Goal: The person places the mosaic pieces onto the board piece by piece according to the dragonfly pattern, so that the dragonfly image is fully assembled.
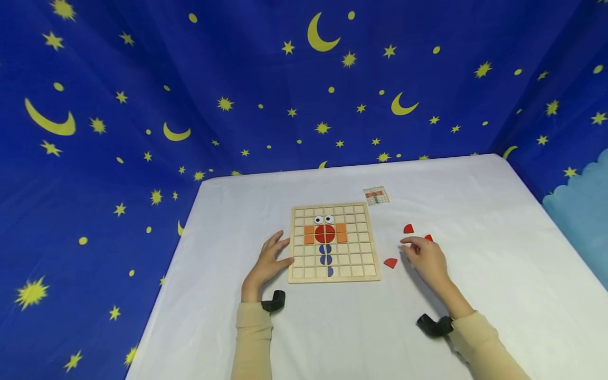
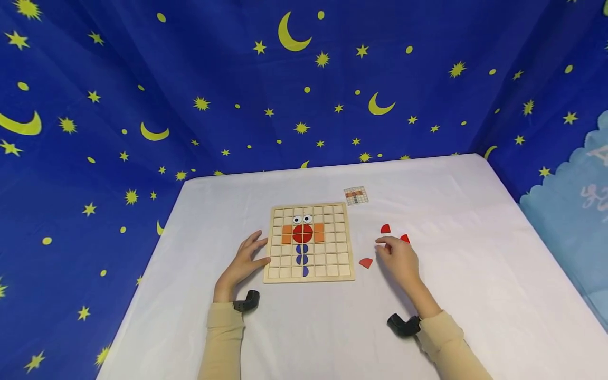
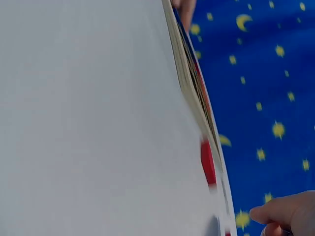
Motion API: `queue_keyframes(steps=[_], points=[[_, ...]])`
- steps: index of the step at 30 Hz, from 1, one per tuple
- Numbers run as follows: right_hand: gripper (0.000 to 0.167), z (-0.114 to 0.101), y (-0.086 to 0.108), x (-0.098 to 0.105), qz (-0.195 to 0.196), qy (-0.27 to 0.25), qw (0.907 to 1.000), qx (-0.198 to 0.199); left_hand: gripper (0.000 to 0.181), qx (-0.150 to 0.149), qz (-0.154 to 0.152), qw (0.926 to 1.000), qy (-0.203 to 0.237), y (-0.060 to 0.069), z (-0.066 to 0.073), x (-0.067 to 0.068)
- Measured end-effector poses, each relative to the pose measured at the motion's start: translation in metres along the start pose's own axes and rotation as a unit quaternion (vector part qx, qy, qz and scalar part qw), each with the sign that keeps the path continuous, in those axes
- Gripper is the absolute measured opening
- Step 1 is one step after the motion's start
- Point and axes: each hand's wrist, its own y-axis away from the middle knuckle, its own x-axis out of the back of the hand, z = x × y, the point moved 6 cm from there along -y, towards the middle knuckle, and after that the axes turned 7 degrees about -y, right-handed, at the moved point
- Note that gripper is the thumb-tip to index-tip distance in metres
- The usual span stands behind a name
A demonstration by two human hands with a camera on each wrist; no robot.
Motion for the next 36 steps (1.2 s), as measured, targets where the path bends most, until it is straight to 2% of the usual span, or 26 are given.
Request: queue_keyframes(steps=[5, 11, 20, 27, 31, 36], points=[[0.017, 0.028, -0.001, 0.026, -0.008, -0.004, 0.9998, -0.016, 0.061, 0.000, -0.001, 1.0000, 0.001, 0.001, 0.000, 0.000], [0.018, 0.051, 0.001, 0.042, -0.050, -0.003, 0.9986, -0.016, 0.061, -0.002, -0.001, 1.0000, -0.003, 0.000, 0.000, 0.000], [0.031, 0.060, 0.001, 0.036, -0.132, 0.001, 0.9909, -0.026, 0.061, -0.002, -0.001, 1.0000, 0.004, 0.000, 0.001, 0.001], [0.034, 0.062, -0.006, 0.030, -0.159, -0.006, 0.9871, -0.015, 0.061, -0.005, 0.000, 1.0000, 0.003, 0.000, -0.001, 0.000], [0.035, 0.064, -0.009, 0.030, -0.177, -0.022, 0.9840, 0.000, 0.062, -0.005, 0.001, 1.0000, 0.006, 0.001, 0.000, 0.000], [0.036, 0.068, -0.013, 0.033, -0.216, -0.069, 0.9739, 0.014, 0.061, -0.002, 0.001, 1.0000, 0.000, 0.001, 0.000, 0.001]])
